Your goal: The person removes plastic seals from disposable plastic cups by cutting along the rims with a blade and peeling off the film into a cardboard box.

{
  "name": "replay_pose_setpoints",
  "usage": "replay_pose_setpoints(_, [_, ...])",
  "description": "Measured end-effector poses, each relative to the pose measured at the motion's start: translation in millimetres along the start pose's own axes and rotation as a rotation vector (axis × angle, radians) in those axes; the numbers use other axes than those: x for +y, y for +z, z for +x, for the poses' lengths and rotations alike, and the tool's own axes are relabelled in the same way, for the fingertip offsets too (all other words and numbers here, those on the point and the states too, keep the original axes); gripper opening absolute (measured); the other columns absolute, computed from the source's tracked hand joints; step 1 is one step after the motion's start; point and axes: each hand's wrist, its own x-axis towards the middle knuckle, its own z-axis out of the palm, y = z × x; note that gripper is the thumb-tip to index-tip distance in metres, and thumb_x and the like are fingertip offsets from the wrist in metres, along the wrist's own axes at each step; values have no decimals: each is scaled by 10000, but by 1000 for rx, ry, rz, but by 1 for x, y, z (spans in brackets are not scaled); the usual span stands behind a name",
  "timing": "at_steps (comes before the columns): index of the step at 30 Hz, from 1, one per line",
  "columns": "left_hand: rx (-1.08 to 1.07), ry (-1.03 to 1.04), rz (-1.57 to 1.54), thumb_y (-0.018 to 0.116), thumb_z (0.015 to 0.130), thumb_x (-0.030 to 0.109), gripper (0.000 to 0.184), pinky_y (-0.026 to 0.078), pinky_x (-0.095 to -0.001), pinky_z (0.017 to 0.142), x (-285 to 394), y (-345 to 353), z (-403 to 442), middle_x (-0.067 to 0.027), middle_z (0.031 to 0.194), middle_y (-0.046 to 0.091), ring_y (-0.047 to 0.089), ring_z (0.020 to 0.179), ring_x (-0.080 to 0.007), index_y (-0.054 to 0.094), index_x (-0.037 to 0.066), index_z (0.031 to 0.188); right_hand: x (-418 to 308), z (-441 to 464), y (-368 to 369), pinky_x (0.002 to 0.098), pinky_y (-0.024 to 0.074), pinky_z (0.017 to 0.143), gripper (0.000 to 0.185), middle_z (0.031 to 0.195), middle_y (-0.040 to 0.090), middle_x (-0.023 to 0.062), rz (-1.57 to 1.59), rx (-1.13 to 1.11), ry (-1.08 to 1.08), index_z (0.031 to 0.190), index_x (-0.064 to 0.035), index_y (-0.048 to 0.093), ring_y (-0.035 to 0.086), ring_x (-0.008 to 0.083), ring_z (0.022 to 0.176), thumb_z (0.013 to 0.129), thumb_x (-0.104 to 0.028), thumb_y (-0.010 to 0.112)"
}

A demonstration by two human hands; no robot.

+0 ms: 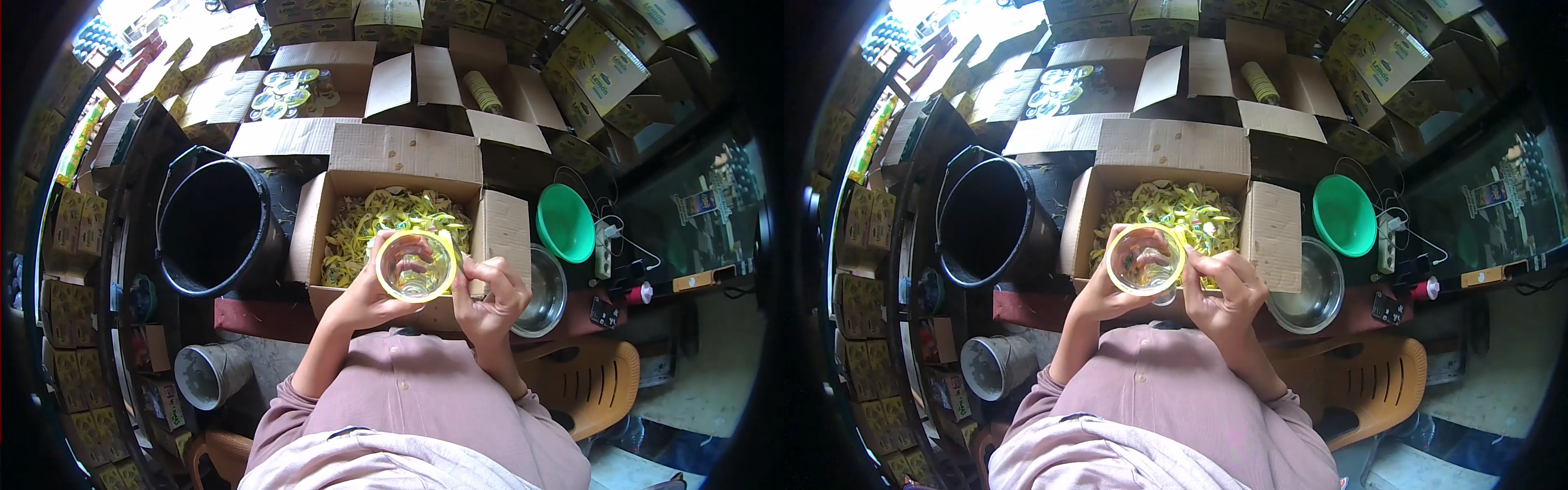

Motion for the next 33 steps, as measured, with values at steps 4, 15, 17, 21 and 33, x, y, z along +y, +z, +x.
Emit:
replay_pose_setpoints(4, [-16,-12,36,705,650,27,729,412,-313,886,2,-2,0,-104,1153,394,475,1056,-193,289,9,1249,0,2,1,263,429,470,189,599,544,55,-23,-13,-24,757,-42,634,548,154,508,607,63,682])
replay_pose_setpoints(15, [-14,-15,-28,706,631,46,743,374,-313,938,0,0,8,-107,1148,460,486,1070,-190,300,5,1252,14,0,4,252,456,519,169,647,593,75,60,15,103,757,-6,626,591,160,557,612,55,687])
replay_pose_setpoints(17, [73,-13,-101,666,659,26,703,359,-323,955,-6,2,8,-110,1166,459,470,1089,-193,309,10,1264,14,-2,5,251,457,524,153,647,594,79,65,53,120,751,-4,619,593,159,563,626,52,687])
replay_pose_setpoints(21, [179,-74,-293,654,671,18,688,351,-334,956,-6,6,8,-112,1157,458,429,1127,-196,307,17,1266,12,-3,7,252,465,530,134,646,595,78,36,53,106,742,-7,613,594,160,561,641,46,683])
replay_pose_setpoints(33, [149,79,-39,735,656,33,758,427,-312,848,-13,5,8,-118,1104,452,488,1037,-200,257,68,1243,5,-5,12,245,474,528,140,643,597,78,58,30,60,757,-8,626,591,151,557,644,57,678])
